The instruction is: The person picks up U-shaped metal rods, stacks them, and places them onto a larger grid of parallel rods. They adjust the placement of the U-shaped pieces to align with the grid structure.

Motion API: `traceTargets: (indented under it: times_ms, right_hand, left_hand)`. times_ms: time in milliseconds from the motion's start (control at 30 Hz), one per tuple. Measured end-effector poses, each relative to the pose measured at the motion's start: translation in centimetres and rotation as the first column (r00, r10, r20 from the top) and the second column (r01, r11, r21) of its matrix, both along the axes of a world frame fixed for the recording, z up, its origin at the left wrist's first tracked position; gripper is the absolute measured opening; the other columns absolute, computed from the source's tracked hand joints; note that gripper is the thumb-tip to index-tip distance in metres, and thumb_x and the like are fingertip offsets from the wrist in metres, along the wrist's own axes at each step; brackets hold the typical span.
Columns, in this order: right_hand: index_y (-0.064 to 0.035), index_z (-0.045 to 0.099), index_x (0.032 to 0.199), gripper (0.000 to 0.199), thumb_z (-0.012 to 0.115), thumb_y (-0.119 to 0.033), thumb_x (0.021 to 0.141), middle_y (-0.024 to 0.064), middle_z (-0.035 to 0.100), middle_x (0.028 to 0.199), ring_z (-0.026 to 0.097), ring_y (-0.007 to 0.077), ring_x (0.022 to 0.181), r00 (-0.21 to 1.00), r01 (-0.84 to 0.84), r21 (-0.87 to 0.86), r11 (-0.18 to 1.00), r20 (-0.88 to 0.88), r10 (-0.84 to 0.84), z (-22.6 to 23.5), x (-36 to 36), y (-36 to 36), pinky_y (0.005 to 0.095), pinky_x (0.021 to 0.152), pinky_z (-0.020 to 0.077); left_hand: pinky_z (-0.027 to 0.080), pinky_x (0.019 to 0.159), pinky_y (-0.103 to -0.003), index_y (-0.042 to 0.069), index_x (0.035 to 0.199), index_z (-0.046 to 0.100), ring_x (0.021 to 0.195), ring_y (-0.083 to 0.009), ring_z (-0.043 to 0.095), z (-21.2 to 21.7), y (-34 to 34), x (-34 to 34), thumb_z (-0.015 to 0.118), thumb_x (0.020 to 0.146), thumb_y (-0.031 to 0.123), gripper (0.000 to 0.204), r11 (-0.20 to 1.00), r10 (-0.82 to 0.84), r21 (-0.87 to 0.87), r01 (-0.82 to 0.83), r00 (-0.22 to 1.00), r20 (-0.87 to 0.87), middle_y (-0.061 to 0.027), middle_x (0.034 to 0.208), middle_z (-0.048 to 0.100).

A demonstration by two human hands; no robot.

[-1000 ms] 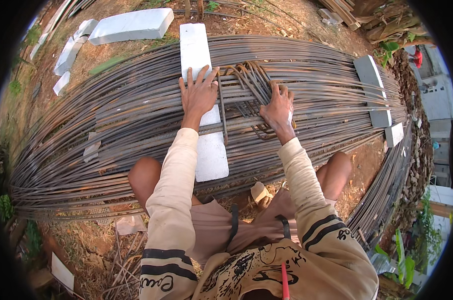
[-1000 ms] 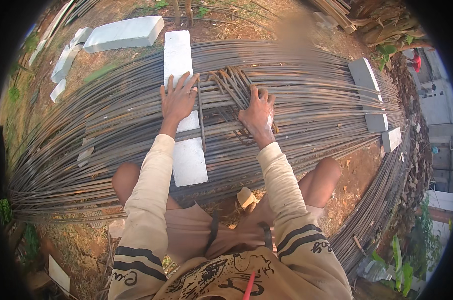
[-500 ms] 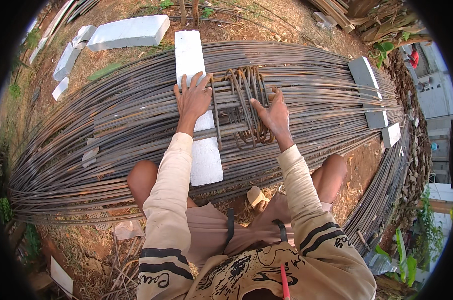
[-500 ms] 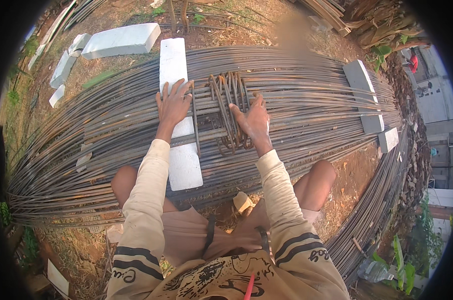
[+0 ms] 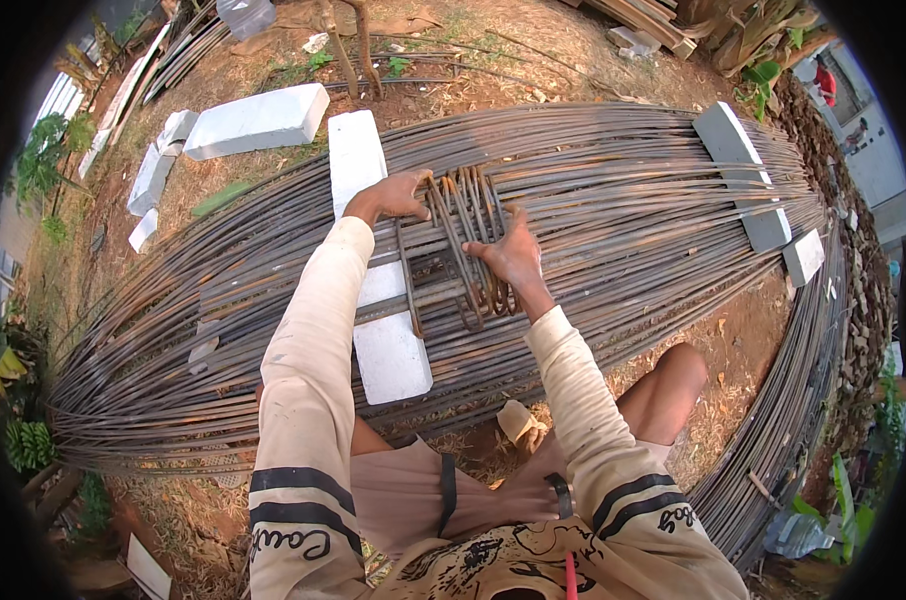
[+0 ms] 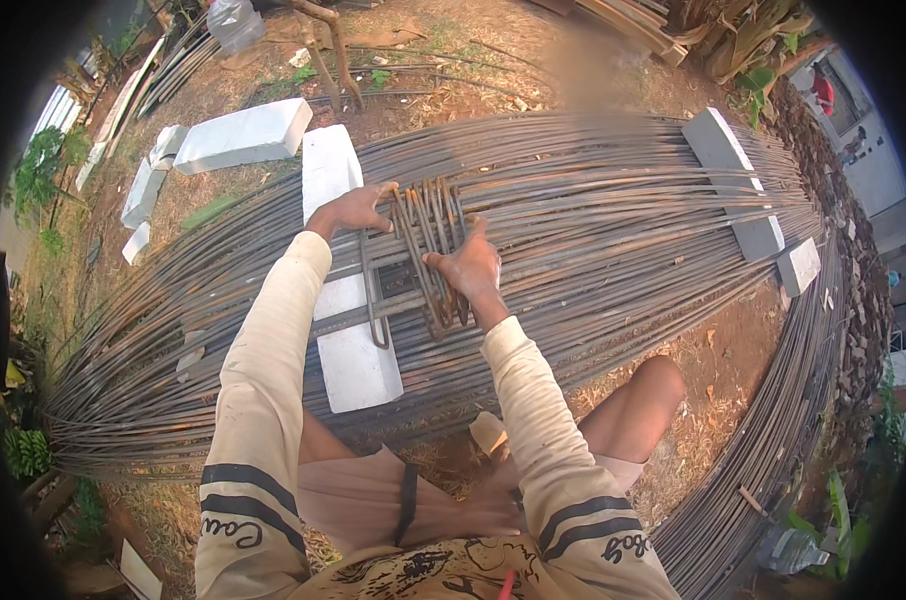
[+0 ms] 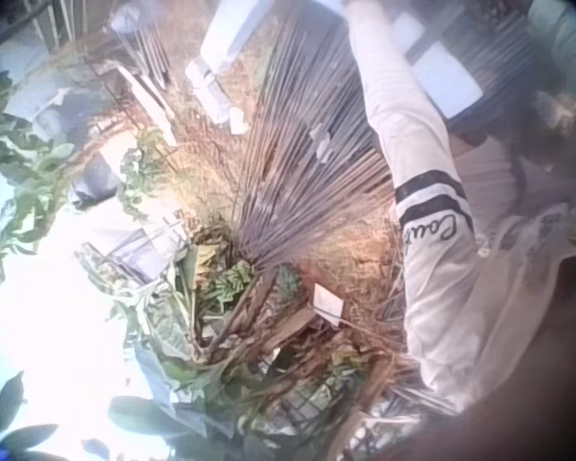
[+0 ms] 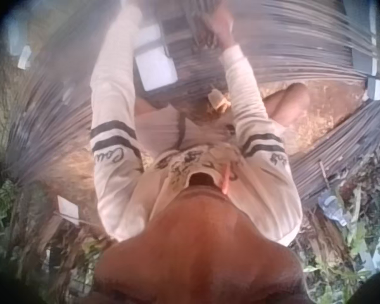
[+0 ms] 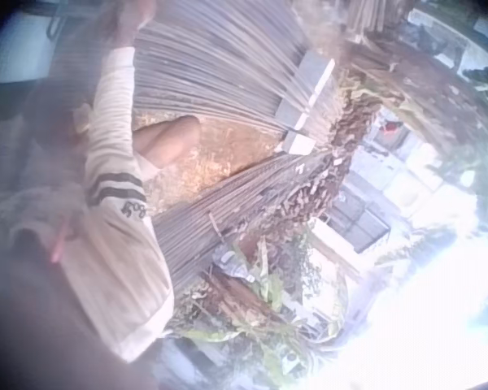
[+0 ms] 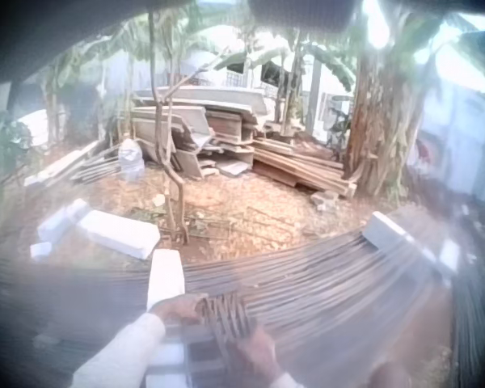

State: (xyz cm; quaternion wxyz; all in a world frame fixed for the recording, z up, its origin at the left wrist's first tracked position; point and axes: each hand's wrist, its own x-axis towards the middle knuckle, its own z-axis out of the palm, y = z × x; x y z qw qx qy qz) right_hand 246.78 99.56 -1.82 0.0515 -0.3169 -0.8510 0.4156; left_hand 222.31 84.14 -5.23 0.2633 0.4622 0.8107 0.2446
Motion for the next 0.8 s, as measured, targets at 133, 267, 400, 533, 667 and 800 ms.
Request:
traceTargets:
  times_ms: [133, 267, 400, 533, 667, 800]
  right_hand:
    - [0.0003, 0.043, 0.143, 0.098, 0.095, -0.027, 0.065, 0.0283, 0.072, 0.112, 0.069, 0.0441, 0.11, 1.0, -0.003, -0.026, 1.0, -0.027, 0.002, -0.3, -0.1, 0.5, 0.0477, 0.098, 0.0535]
    - [0.002, 0.042, 0.143, 0.1, 0.096, -0.027, 0.064, 0.0284, 0.073, 0.11, 0.07, 0.0455, 0.108, 0.997, -0.03, 0.033, 0.999, -0.063, 0.032, 0.5, -0.1, 0.8, 0.0491, 0.099, 0.0537]
    - [-0.0011, 0.048, 0.141, 0.096, 0.096, -0.029, 0.062, 0.0277, 0.074, 0.107, 0.071, 0.0449, 0.104, 0.999, 0.037, 0.154, 0.987, -0.026, -0.033, 0.2, 1.0, 4.3, 0.0489, 0.097, 0.0531]
    - [-0.004, 0.053, 0.138, 0.091, 0.095, -0.029, 0.062, 0.0248, 0.076, 0.1, 0.072, 0.0431, 0.101, 0.996, 0.08, 0.142, 0.987, -0.061, -0.072, -0.3, 1.7, 8.1, 0.0474, 0.094, 0.0536]
    - [-0.0059, 0.054, 0.138, 0.086, 0.093, -0.032, 0.066, 0.0209, 0.077, 0.097, 0.071, 0.0405, 0.104, 0.988, 0.133, 0.323, 0.937, 0.03, -0.151, -0.1, 3.8, 13.2, 0.0483, 0.104, 0.047]
    - [-0.0073, 0.052, 0.141, 0.083, 0.091, -0.032, 0.073, 0.0233, 0.073, 0.116, 0.059, 0.047, 0.126, 0.985, 0.13, 0.498, 0.857, 0.032, -0.168, 0.8, 4.6, 14.6, 0.0615, 0.115, 0.0325]
  left_hand:
    - [0.048, 0.113, -0.039, 0.001, 0.143, 0.058, 0.13, -0.0289, 0.064, -0.3, 0.4, 0.5, 0.082, 0.079, 0.009, 0.068, 0.985, 0.052, 0.15, -0.087, 0.973, 0.224, -0.0199, 0.139, 0.067]
    - [0.056, 0.099, -0.034, 0.0, 0.13, 0.068, 0.108, -0.0221, 0.072, 0.2, 0.2, 0.5, 0.076, 0.087, 0.003, 0.043, 0.958, 0.14, 0.201, -0.204, 0.946, 0.292, -0.0121, 0.118, 0.076]
    - [0.057, 0.094, -0.03, -0.001, 0.132, 0.068, 0.106, -0.0175, 0.071, 2.8, 3.3, 3.6, 0.068, 0.092, -0.001, 0.039, 0.948, 0.207, 0.187, -0.258, 0.945, 0.253, -0.009, 0.117, 0.075]
    - [0.054, 0.106, -0.037, 0.001, 0.133, 0.067, 0.116, -0.0236, 0.071, 4.7, 6.3, 4.2, 0.065, 0.098, 0.004, 0.035, 0.937, 0.169, 0.278, -0.209, 0.972, 0.163, -0.0144, 0.126, 0.074]
    - [0.055, 0.105, -0.038, 0.005, 0.128, 0.069, 0.116, -0.026, 0.071, 7.5, 12.5, 6.1, 0.064, 0.097, 0.002, 0.031, 0.967, 0.079, 0.253, -0.034, 0.983, -0.168, -0.012, 0.122, 0.075]
    - [0.054, 0.088, -0.045, 0.007, 0.116, 0.072, 0.101, -0.037, 0.071, 4.1, 10.2, 2.6, 0.063, 0.092, 0.011, 0.026, 0.923, 0.056, 0.383, 0.024, 0.979, -0.197, -0.0183, 0.107, 0.076]
